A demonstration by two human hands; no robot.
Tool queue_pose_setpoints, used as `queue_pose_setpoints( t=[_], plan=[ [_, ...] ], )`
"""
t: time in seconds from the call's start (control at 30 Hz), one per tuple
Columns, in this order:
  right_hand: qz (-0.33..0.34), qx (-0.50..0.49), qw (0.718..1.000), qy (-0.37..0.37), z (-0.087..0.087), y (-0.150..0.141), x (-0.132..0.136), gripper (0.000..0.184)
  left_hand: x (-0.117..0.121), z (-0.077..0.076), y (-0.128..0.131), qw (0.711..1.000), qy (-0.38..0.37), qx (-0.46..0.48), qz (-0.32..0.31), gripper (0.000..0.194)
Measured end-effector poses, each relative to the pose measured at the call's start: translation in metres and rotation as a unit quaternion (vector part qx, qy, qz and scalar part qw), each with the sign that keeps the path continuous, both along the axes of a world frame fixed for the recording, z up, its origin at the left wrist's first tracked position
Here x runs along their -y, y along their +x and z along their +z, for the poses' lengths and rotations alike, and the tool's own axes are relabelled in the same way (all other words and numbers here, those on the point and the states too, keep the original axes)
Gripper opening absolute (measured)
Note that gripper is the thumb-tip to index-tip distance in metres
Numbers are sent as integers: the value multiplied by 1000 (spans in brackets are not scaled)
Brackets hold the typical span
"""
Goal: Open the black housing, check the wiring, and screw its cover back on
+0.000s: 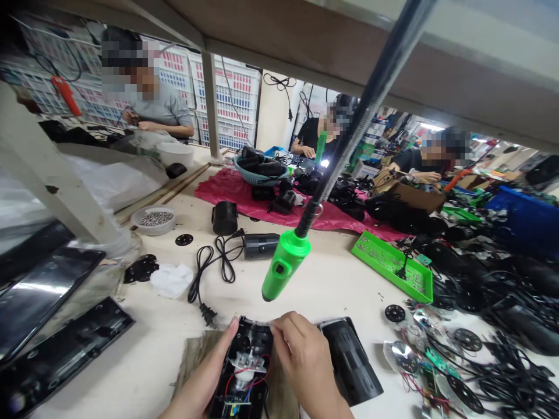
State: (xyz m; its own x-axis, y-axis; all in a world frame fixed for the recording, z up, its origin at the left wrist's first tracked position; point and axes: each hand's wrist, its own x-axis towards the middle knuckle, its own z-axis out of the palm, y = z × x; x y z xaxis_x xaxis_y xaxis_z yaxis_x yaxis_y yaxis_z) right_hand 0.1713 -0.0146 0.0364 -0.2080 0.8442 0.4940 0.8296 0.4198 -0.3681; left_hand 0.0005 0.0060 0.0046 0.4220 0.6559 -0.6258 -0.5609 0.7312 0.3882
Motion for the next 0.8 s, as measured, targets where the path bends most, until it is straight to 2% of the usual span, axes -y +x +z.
queue_pose_setpoints(
  t=[0.1, 0.17, 0.33, 0.47, 0.53, 0.63, 0.8],
  plan=[
    [-3, 10, 1000, -5, 0, 0, 0, 18, 1, -5, 1, 998, 7, -56, 22, 43],
    [-6, 14, 1000, -3, -3, -1, 1, 18, 1, -3, 2, 997, 7, -78, 23, 43],
    [-26, 12, 1000, 1, -13, -7, -2, 25, 1, 16, 0, 996, 11, -86, 7, 42],
    [-47, -12, 999, -5, -14, -8, -3, 23, 0, 28, -1, 997, -10, -55, -53, 50],
    [-54, -31, 998, -8, -13, -6, 2, 19, -1, 28, -2, 996, -33, -29, -75, 56],
    [-69, -61, 996, -4, -16, -1, 17, 19, -2, 22, -3, 996, -46, -18, -71, 59],
    [-103, -109, 988, 42, -32, 11, 42, 19, 1, 15, -4, 997, -36, -14, -63, 65]
  ],
)
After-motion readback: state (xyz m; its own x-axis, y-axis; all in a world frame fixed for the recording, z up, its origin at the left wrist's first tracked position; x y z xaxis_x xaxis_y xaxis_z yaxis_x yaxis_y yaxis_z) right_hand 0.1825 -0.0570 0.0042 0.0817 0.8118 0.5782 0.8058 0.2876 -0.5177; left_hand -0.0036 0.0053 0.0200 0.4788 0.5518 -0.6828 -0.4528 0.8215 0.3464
